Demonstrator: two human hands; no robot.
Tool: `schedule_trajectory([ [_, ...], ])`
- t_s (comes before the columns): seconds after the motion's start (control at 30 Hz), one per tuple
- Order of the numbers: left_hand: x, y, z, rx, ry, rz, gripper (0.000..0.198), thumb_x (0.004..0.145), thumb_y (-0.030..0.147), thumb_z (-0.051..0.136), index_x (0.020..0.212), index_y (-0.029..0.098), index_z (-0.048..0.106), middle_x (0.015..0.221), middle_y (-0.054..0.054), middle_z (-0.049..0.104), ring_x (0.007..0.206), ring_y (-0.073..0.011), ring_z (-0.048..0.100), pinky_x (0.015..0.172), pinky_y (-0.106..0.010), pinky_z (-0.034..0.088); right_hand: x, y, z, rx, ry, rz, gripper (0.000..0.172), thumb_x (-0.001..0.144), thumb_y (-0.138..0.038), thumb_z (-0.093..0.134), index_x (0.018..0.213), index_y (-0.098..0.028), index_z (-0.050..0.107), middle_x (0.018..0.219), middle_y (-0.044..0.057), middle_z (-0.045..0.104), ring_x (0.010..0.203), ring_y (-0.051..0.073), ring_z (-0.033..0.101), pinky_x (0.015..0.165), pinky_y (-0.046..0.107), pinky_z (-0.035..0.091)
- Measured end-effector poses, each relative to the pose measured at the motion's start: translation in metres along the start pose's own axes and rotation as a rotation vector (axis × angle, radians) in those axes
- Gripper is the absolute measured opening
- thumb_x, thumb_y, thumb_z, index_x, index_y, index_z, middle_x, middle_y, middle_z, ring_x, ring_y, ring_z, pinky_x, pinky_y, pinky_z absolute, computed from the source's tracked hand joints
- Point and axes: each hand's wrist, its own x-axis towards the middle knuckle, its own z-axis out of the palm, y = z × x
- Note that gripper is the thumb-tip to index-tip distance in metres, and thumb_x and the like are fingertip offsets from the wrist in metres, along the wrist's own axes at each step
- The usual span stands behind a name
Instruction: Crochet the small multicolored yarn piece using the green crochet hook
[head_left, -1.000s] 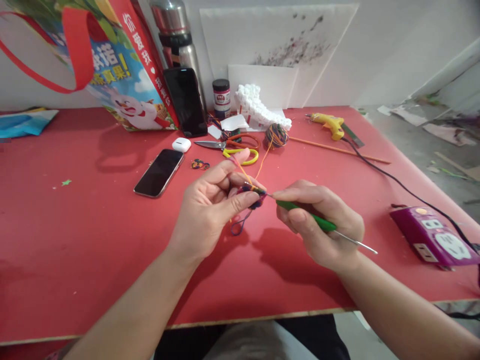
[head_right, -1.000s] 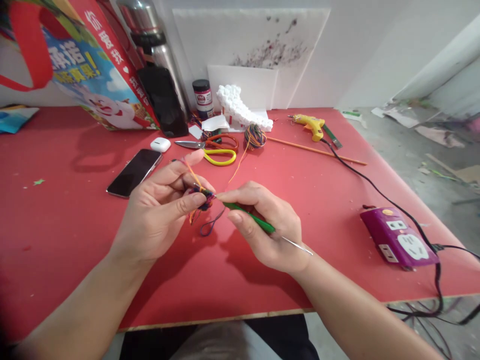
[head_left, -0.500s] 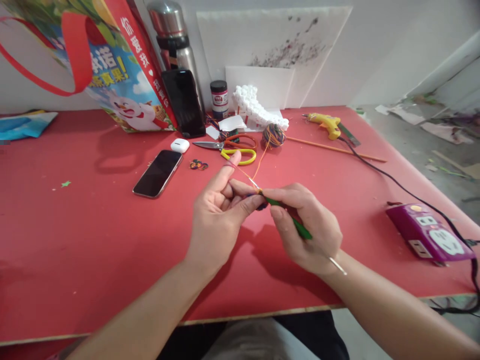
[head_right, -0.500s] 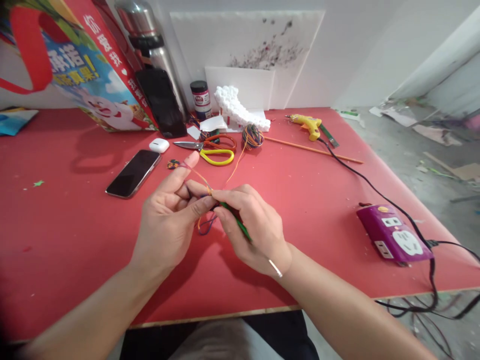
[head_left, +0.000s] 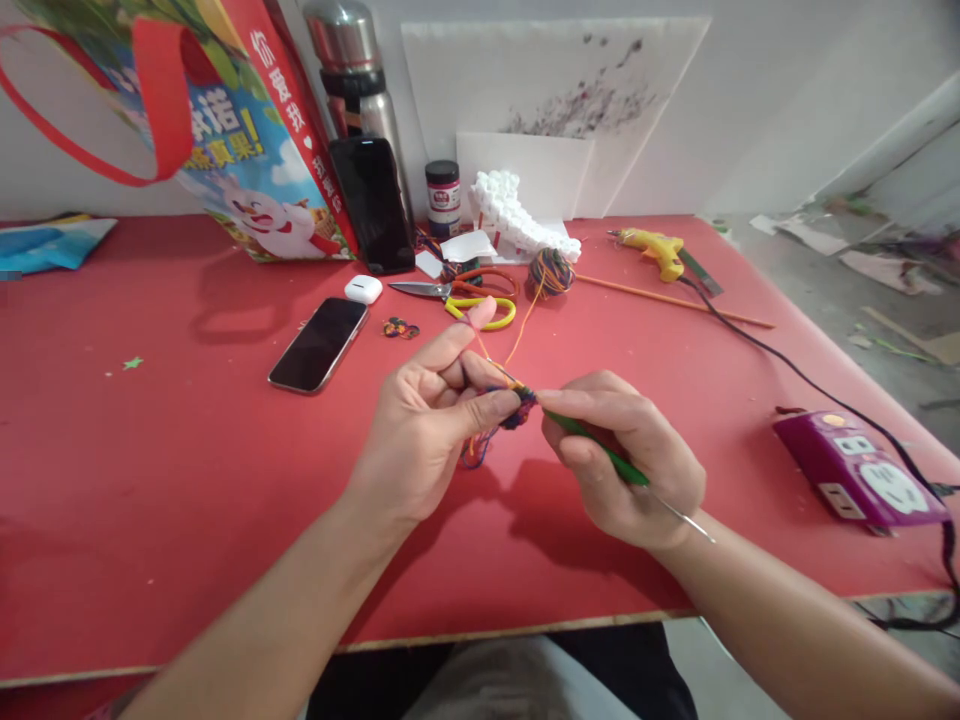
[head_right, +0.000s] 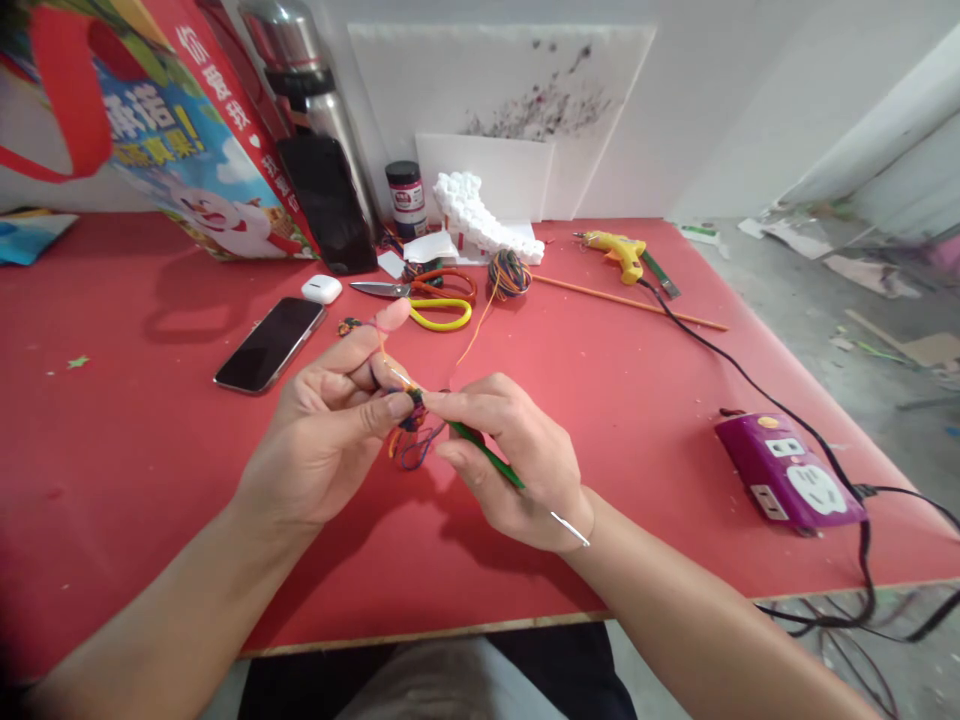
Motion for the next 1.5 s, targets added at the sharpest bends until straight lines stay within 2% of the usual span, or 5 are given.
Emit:
schedule_trajectory([
  [0.33,0.001,0.01,-0.002,0.118,0.014,0.048,0.073,0.068,0.014,0.094,0.138,0.019,0.073,0.071,0.005,0.067,0.053,-0.0087,0.055,0.048,-0.022,0.049,0.006,-0.002,-0.01,-0.02,-0.016,0.0,0.033,0.101,-0.02,0.068,0.133,-0.022,0.073,0.091,0.008,0.077,0.074,0.021,0.07,0.065,0.035,0.059],
  [0.57,0.002,0.013,-0.004,0.182,0.04,0.11,0.059,0.067,0.013,0.095,0.124,0.019,0.08,0.071,0.003,0.068,0.065,-0.0123,0.063,0.057,-0.023,0.054,0.01,-0.002,-0.016,-0.031,-0.032,-0.004,0.033,0.099,-0.017,0.069,0.131,-0.022,0.075,0.089,0.008,0.075,0.075,0.021,0.07,0.065,0.035,0.06],
  [0.73,0.003,0.016,-0.007,0.213,-0.008,0.113,0.058,0.07,0.014,0.092,0.126,0.017,0.079,0.07,0.003,0.066,0.055,-0.0115,0.058,0.047,-0.024,0.051,0.015,-0.004,-0.022,-0.044,-0.09,-0.011,0.032,0.099,-0.016,0.068,0.13,-0.022,0.075,0.086,0.007,0.074,0.072,0.02,0.068,0.063,0.035,0.06],
  [0.93,0.004,0.02,-0.01,0.284,-0.031,0.123,0.043,0.072,0.014,0.092,0.114,0.017,0.083,0.07,0.001,0.066,0.056,-0.0112,0.059,0.05,-0.024,0.055,0.02,-0.005,-0.028,-0.042,-0.157,-0.021,0.031,0.099,-0.014,0.068,0.128,-0.022,0.076,0.086,0.007,0.074,0.073,0.021,0.07,0.063,0.033,0.061],
  [1.5,0.007,0.022,-0.016,0.298,-0.134,0.007,0.042,0.069,0.014,0.09,0.11,0.018,0.086,0.069,-0.001,0.064,0.058,-0.0144,0.06,0.053,-0.028,0.053,0.028,0.0,-0.04,0.15,-0.215,0.129,0.017,0.1,-0.022,0.072,0.112,-0.022,0.084,0.076,0.005,0.073,0.064,0.018,0.069,0.057,0.032,0.056],
])
